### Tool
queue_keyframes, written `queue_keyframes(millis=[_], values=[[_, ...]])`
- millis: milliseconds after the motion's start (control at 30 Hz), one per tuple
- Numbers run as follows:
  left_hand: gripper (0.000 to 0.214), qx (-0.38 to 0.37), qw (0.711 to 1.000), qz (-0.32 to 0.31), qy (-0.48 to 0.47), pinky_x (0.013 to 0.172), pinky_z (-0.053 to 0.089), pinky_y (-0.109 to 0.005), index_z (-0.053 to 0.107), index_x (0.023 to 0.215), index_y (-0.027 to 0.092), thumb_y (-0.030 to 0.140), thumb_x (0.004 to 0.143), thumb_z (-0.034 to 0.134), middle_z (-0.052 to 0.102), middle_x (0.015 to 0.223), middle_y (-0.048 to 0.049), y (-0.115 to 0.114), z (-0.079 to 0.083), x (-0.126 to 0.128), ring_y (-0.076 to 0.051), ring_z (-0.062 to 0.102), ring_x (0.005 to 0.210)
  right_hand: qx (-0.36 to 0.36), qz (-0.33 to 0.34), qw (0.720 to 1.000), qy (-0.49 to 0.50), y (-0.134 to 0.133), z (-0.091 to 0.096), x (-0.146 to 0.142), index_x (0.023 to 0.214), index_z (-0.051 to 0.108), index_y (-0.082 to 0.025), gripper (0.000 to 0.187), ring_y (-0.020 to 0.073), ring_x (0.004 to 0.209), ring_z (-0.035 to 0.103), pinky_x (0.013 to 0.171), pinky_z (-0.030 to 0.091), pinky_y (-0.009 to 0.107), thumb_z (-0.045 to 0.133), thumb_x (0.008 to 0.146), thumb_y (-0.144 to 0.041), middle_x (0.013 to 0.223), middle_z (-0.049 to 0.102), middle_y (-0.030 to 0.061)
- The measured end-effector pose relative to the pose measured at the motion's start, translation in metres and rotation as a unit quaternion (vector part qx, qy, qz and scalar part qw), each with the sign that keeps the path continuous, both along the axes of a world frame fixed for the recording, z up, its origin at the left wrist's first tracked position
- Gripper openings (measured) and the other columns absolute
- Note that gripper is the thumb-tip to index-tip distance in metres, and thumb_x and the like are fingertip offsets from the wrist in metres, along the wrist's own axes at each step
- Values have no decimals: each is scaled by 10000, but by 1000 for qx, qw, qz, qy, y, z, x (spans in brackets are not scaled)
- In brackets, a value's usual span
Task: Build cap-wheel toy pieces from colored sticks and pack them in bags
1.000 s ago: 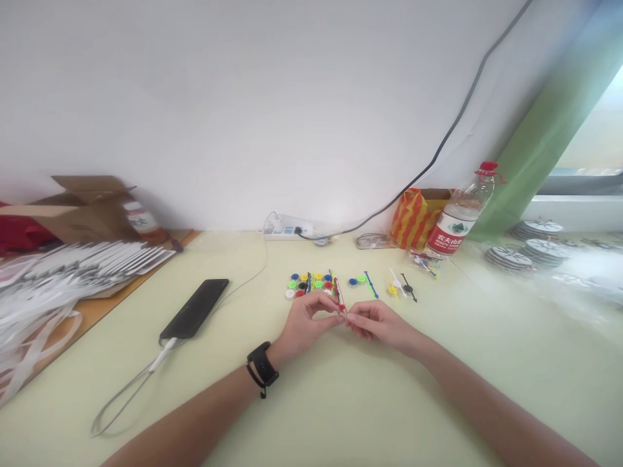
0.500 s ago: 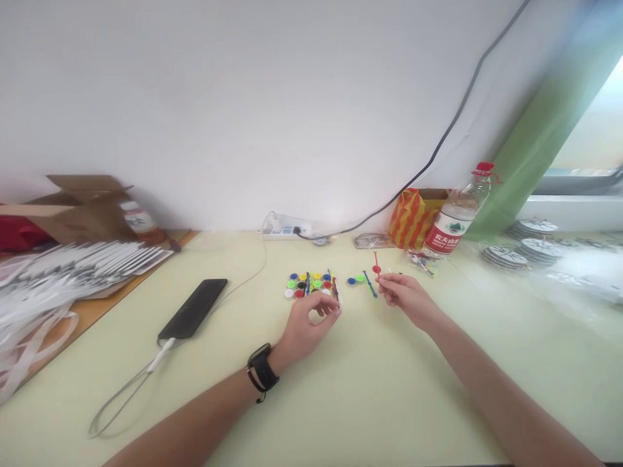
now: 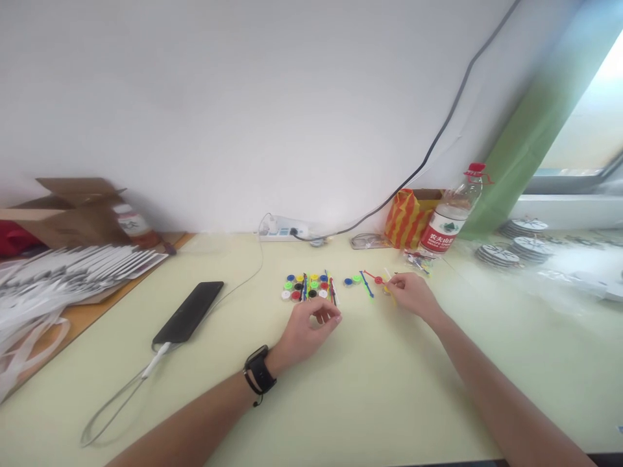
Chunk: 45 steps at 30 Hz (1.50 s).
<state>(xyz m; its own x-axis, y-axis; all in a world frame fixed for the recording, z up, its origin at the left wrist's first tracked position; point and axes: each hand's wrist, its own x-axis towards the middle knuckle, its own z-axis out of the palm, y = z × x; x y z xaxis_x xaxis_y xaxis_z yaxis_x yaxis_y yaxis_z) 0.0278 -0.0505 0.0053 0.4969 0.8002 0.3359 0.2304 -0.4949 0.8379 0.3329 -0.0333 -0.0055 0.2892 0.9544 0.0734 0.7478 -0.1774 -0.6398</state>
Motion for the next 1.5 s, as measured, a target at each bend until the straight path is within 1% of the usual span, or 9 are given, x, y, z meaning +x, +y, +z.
queue_keyframes(millis=[233, 400, 533, 700, 800, 900, 1200, 1333, 1500], values=[[132, -1, 1000, -11, 5, 661, 484, -249, 708, 910, 174, 296, 925, 659, 697, 860, -46, -1, 1, 0, -138, 595, 736, 1, -4, 1000, -17, 1, -2, -2, 723, 700, -216, 216, 181, 571, 623, 524, 375, 281, 602, 851, -360, 651, 704, 34], [119, 2, 1000, -22, 1, 667, 489, -246, 706, 897, 175, 280, 923, 658, 698, 864, -43, -1, 1, 0, -133, 597, 733, 49, -34, 995, -81, -1, 0, -3, 814, 697, -234, 185, 189, 611, 599, 538, 340, 283, 621, 853, -398, 633, 650, 6], [112, 0, 1000, -25, 4, 661, 484, -244, 706, 897, 177, 273, 922, 657, 698, 863, -42, -1, 1, 1, -132, 595, 730, 87, 40, 990, -105, -4, 2, -12, 817, 696, -239, 210, 174, 608, 566, 568, 335, 288, 578, 897, -395, 647, 625, -3], [96, -4, 999, -31, 6, 656, 485, -242, 705, 887, 179, 259, 915, 660, 695, 857, -38, -1, 2, 1, -131, 594, 726, 111, 158, 965, -176, -9, -4, -28, 927, 730, -235, 192, 198, 789, 629, 710, 381, 313, 541, 919, -271, 828, 701, 32], [89, -7, 999, -32, 6, 657, 485, -242, 704, 881, 182, 255, 911, 664, 696, 864, -36, -1, 1, 1, -130, 593, 726, 117, 181, 949, -231, -10, -11, -35, 1046, 730, -241, 238, 237, 906, 633, 771, 372, 343, 516, 940, -234, 881, 711, 55], [96, -11, 999, -34, 10, 657, 486, -245, 706, 879, 185, 262, 913, 660, 695, 861, -37, -1, 0, 1, -131, 591, 722, 116, 182, 941, -261, -9, -16, -38, 1068, 724, -244, 252, 258, 984, 618, 804, 361, 363, 498, 960, -212, 940, 712, 69], [111, -14, 999, -34, 16, 638, 480, -245, 709, 875, 179, 275, 907, 662, 694, 852, -40, -1, 1, 2, -129, 581, 701, 120, 230, 950, -174, -7, -15, -37, 897, 668, -220, 193, 231, 952, 616, 837, 411, 363, 493, 940, -151, 916, 687, 50], [113, -13, 999, -35, 17, 645, 479, -249, 706, 874, 182, 277, 911, 657, 694, 851, -38, -2, 2, 2, -131, 578, 705, 149, 273, 945, -100, -12, -7, -41, 922, 616, -227, 169, 238, 973, 594, 901, 451, 392, 462, 951, -165, 971, 657, 62], [114, -17, 999, -41, 20, 649, 480, -250, 705, 875, 184, 281, 913, 657, 692, 846, -38, -3, 3, 2, -133, 578, 706, 194, 243, 950, 1, -14, 6, -43, 960, 592, -239, 127, 264, 1117, 561, 1000, 436, 446, 474, 984, -278, 1070, 643, 88]])
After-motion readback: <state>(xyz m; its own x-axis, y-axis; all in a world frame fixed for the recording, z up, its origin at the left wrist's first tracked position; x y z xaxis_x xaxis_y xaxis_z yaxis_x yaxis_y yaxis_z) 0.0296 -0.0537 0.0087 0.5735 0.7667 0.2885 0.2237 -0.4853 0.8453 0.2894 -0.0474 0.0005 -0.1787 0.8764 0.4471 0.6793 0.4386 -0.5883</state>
